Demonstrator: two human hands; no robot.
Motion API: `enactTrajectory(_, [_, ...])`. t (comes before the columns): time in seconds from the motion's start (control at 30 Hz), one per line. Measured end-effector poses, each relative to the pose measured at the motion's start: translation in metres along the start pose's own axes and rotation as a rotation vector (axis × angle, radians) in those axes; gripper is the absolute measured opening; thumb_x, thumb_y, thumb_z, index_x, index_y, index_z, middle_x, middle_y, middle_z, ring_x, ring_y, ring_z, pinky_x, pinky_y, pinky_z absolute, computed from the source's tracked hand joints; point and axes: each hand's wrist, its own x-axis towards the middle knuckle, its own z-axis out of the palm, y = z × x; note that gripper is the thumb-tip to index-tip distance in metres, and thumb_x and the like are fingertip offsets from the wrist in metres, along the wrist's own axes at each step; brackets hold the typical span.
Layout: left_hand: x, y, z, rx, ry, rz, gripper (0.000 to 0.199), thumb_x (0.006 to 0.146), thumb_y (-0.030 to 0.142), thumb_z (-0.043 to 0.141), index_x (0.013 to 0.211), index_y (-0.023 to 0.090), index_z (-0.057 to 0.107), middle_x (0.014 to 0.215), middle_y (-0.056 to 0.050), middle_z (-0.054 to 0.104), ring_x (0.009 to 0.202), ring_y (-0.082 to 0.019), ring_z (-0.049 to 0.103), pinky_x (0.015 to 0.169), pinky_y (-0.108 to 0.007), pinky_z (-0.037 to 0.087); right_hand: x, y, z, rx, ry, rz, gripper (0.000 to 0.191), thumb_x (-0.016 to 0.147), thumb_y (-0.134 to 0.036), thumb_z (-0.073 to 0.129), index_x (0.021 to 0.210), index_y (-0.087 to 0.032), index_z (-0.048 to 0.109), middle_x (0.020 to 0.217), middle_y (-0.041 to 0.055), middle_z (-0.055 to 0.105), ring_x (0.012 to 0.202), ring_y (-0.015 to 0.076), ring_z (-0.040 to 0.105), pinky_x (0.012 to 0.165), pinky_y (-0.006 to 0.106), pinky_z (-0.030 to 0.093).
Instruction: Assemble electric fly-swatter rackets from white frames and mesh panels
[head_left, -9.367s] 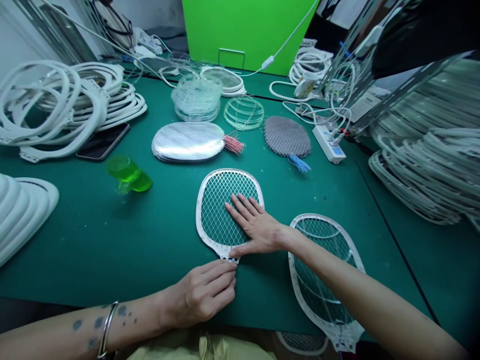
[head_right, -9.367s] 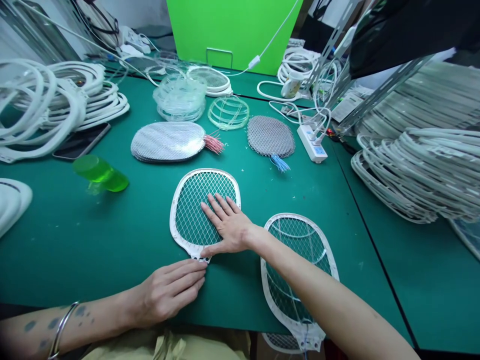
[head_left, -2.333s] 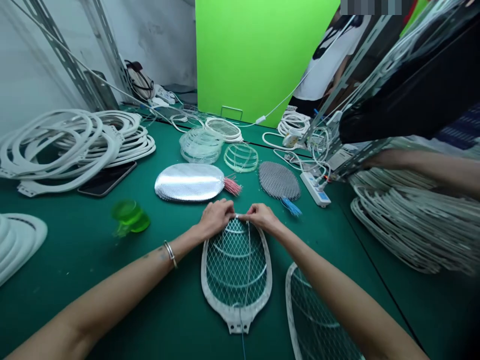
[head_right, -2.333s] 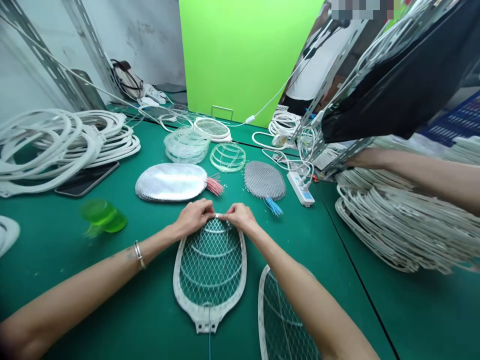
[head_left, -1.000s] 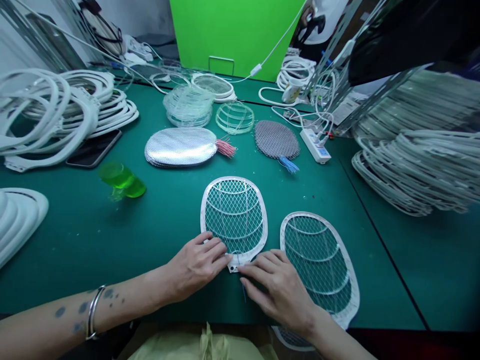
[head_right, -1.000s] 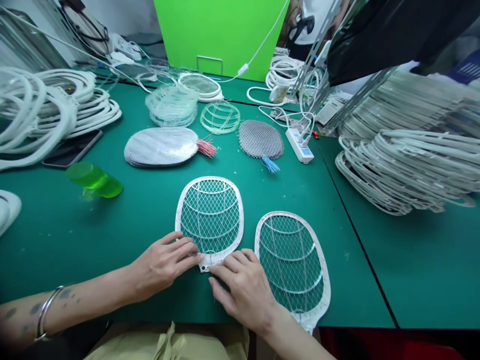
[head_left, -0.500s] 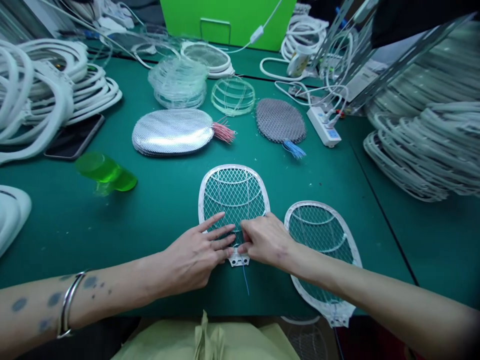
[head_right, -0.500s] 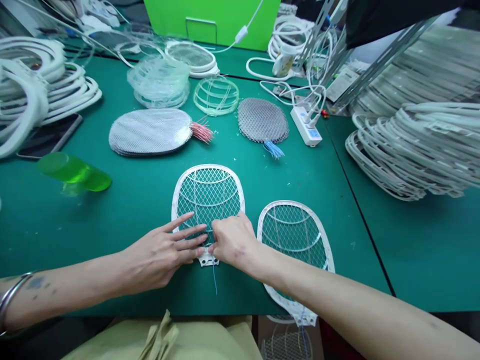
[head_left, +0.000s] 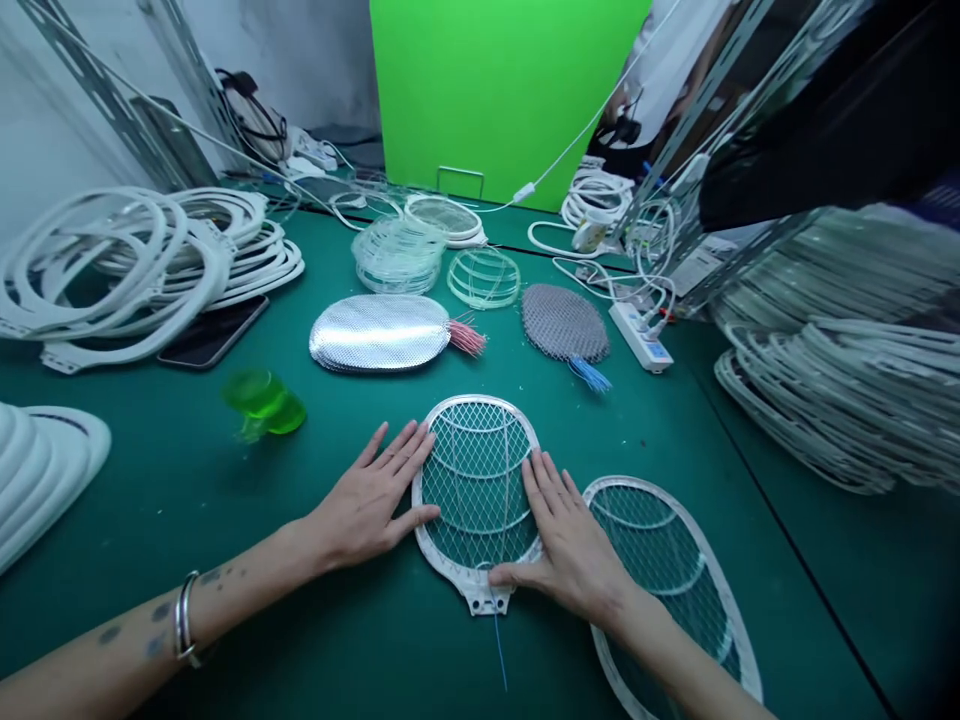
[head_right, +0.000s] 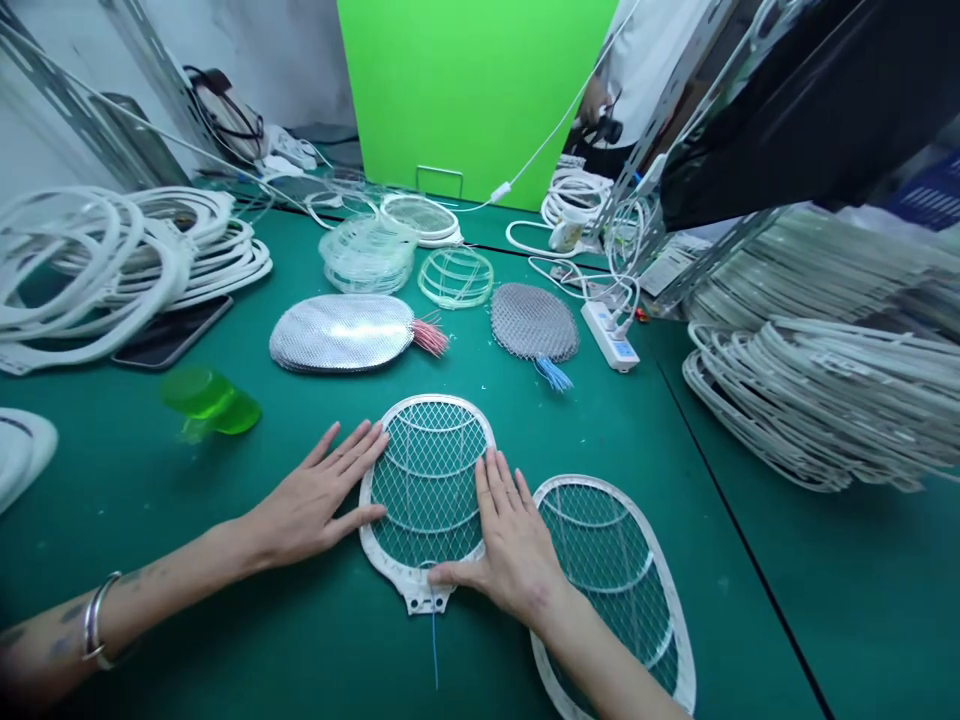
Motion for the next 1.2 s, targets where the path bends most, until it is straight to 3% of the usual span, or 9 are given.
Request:
enactTrajectory(0.33, [-0.006,0.005,0.005,0.023,0.001,0.029,0.08,0.095,0.061,0.035,0.155,0.021,0.0,0.159,-0.006,0.011,0.147,-0.027,0.015,0.119,-0.048,-0.005,-0.008,-0.005,-0.01,0.027,-0.087,0.046,0.12,0.071,-0.085,0.044,0.152,-0.008,-0.002,0.155,0.0067,-0.016,0.143,0.0297,-0.015,0.118,0.051,-0.001])
enactTrajectory(0.43, [-0.006,0.011,-0.005,-0.061,-0.012,0.051,0.076,0.094,0.061,0.037,0.155,0.026,0.005,0.159,-0.003,0.017,0.146,-0.028,0.019,0.12,-0.051,0.004,-0.019,0.002,-0.005,0.034,-0.11,0.096,0.122,0.067,-0.085,0.05,0.152,-0.012,0.0,0.156,0.0049,-0.013,0.143,0.0329,-0.015,0.117,0.055,-0.004])
enactTrajectory(0.57, [0.036,-0.002,-0.042,-0.198,0.108,-0.345,0.058,0.097,0.06,0.028,0.149,0.036,0.031,0.154,0.0,0.033,0.14,-0.028,0.035,0.109,-0.048,0.037,-0.024,0.014,-0.016,0.079,-0.062,0.106,0.12,0.063,-0.079,0.062,0.153,-0.018,0.012,0.158,0.0064,0.004,0.143,0.0409,-0.008,0.113,0.065,-0.002])
enactTrajectory(0.63, [0.074,-0.022,-0.064,-0.152,0.151,-0.537,0.056,0.098,0.058,0.025,0.145,0.033,0.041,0.155,0.0,0.033,0.144,-0.027,0.027,0.114,-0.046,0.029,-0.015,0.012,-0.038,0.11,0.094,0.076,0.095,0.073,-0.073,0.06,0.149,-0.024,0.034,0.155,0.0073,0.028,0.144,0.0415,0.005,0.112,0.067,0.001])
enactTrajectory(0.7, [0.112,-0.045,-0.076,-0.071,0.107,-0.673,0.056,0.099,0.05,0.021,0.148,0.027,0.037,0.159,-0.002,0.021,0.148,-0.029,0.002,0.119,-0.051,0.003,0.008,0.002,-0.068,0.116,0.287,-0.016,0.052,0.085,-0.063,0.055,0.125,-0.032,0.064,0.134,0.0042,0.059,0.141,0.0367,0.025,0.113,0.064,-0.001])
enactTrajectory(0.8, [0.149,-0.077,-0.072,-0.089,0.059,-0.845,0.06,0.098,0.049,0.024,0.152,0.024,0.026,0.161,-0.01,0.007,0.144,-0.043,-0.006,0.108,-0.071,-0.005,0.067,-0.022,-0.112,0.114,0.447,-0.117,0.021,0.091,-0.045,0.057,0.088,-0.033,0.074,0.103,-0.0029,0.073,0.124,0.0247,0.049,0.116,0.052,0.004])
enactTrajectory(0.9, [0.159,-0.094,-0.053,-0.143,-0.02,-0.93,0.063,0.094,0.054,0.03,0.152,0.03,0.026,0.16,-0.013,0.01,0.142,-0.051,0.003,0.102,-0.078,0.003,0.139,-0.043,-0.136,0.045,0.497,-0.044,0.014,0.09,-0.037,0.062,0.089,-0.03,0.075,0.099,-0.0008,0.073,0.113,0.0231,0.053,0.112,0.047,0.014])
enactTrajectory(1.0, [0.156,-0.101,-0.038,-0.163,-0.038,-0.934,0.064,0.092,0.059,0.028,0.152,0.036,0.02,0.161,-0.008,0.004,0.143,-0.047,-0.002,0.104,-0.075,0.0,0.197,-0.051,-0.138,-0.018,0.523,0.001,0.015,0.088,-0.036,0.064,0.088,-0.027,0.075,0.1,0.0049,0.072,0.112,0.0264,0.05,0.108,0.048,0.015])
enactTrajectory(1.2, [0.154,-0.103,-0.031,-0.179,-0.003,-0.918,0.066,0.092,0.061,0.026,0.153,0.035,0.018,0.161,-0.009,0.001,0.143,-0.047,-0.007,0.104,-0.074,-0.005,0.232,-0.051,-0.129,-0.07,0.5,0.015,0.019,0.086,-0.037,0.065,0.082,-0.019,0.071,0.097,0.0062,0.068,0.113,0.0257,0.049,0.106,0.047,0.02])
